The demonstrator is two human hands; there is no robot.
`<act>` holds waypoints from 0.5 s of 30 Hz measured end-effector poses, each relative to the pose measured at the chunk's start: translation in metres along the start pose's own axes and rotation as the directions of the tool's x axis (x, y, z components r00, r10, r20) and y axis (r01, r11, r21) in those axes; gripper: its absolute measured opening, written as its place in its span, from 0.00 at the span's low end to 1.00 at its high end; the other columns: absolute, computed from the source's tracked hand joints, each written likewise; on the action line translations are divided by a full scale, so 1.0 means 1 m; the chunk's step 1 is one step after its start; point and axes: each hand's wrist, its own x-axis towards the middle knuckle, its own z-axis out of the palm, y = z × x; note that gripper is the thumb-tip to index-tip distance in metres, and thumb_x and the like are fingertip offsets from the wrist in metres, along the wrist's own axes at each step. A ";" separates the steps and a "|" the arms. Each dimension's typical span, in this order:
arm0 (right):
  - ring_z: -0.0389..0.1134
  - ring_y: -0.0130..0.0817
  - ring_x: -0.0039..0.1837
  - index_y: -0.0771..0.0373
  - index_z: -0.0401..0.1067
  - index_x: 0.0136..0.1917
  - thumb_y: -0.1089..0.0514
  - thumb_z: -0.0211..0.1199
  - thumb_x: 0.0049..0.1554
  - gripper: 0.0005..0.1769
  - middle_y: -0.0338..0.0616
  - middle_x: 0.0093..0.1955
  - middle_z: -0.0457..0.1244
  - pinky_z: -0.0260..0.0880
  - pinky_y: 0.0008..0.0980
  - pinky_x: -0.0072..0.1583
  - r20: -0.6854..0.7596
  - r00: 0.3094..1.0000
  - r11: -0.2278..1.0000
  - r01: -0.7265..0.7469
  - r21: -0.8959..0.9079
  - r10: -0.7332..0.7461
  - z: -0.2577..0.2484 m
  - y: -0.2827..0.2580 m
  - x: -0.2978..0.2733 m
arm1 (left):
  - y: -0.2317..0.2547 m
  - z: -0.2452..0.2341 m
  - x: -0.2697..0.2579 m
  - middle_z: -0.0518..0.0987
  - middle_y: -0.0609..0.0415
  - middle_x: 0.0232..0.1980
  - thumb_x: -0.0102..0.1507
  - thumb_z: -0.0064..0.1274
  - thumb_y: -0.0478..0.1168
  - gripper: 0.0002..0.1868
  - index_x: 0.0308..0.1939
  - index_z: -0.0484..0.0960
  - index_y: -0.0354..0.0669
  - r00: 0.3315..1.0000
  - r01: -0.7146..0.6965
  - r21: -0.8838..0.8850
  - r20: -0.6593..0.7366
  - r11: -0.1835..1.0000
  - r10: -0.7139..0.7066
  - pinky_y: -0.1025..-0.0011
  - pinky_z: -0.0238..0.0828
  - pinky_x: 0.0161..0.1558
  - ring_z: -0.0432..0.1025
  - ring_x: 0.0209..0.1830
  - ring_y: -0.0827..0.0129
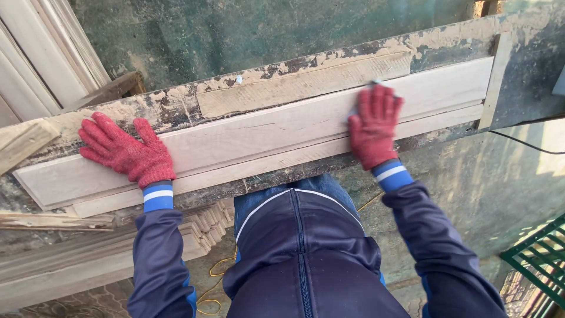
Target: The recorder sands a wooden plank manually with a piece of sandpaper and then using an orbital power sander.
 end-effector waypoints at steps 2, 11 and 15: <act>0.17 0.46 0.87 0.53 0.35 0.89 0.47 0.49 0.71 0.41 0.47 0.88 0.22 0.11 0.57 0.82 0.036 0.999 0.999 -0.014 -0.041 0.015 0.009 -0.064 0.013 | 0.000 0.004 0.000 0.55 0.32 0.80 0.75 0.62 0.48 0.37 0.78 0.59 0.34 0.999 -0.030 -0.001 -0.034 1.000 0.030 0.35 0.32 0.77 0.48 0.81 0.35; 0.30 0.43 0.87 0.46 0.53 0.85 0.39 0.60 0.64 0.40 0.41 0.88 0.36 0.27 0.54 0.83 0.029 0.901 0.902 0.432 0.022 -0.433 -0.013 -0.065 -0.001 | -0.003 0.005 -0.001 0.57 0.32 0.79 0.74 0.60 0.47 0.35 0.76 0.62 0.32 0.999 -0.025 -0.015 -0.029 1.000 0.024 0.35 0.31 0.76 0.50 0.79 0.35; 0.26 0.45 0.87 0.53 0.48 0.87 0.43 0.47 0.72 0.35 0.45 0.89 0.30 0.19 0.56 0.83 0.011 1.000 0.999 -0.018 -0.032 0.019 0.000 -0.011 -0.019 | 0.000 -0.003 0.002 0.55 0.32 0.80 0.74 0.61 0.48 0.37 0.78 0.59 0.34 1.000 -0.020 -0.018 -0.001 1.000 0.020 0.35 0.31 0.77 0.48 0.81 0.34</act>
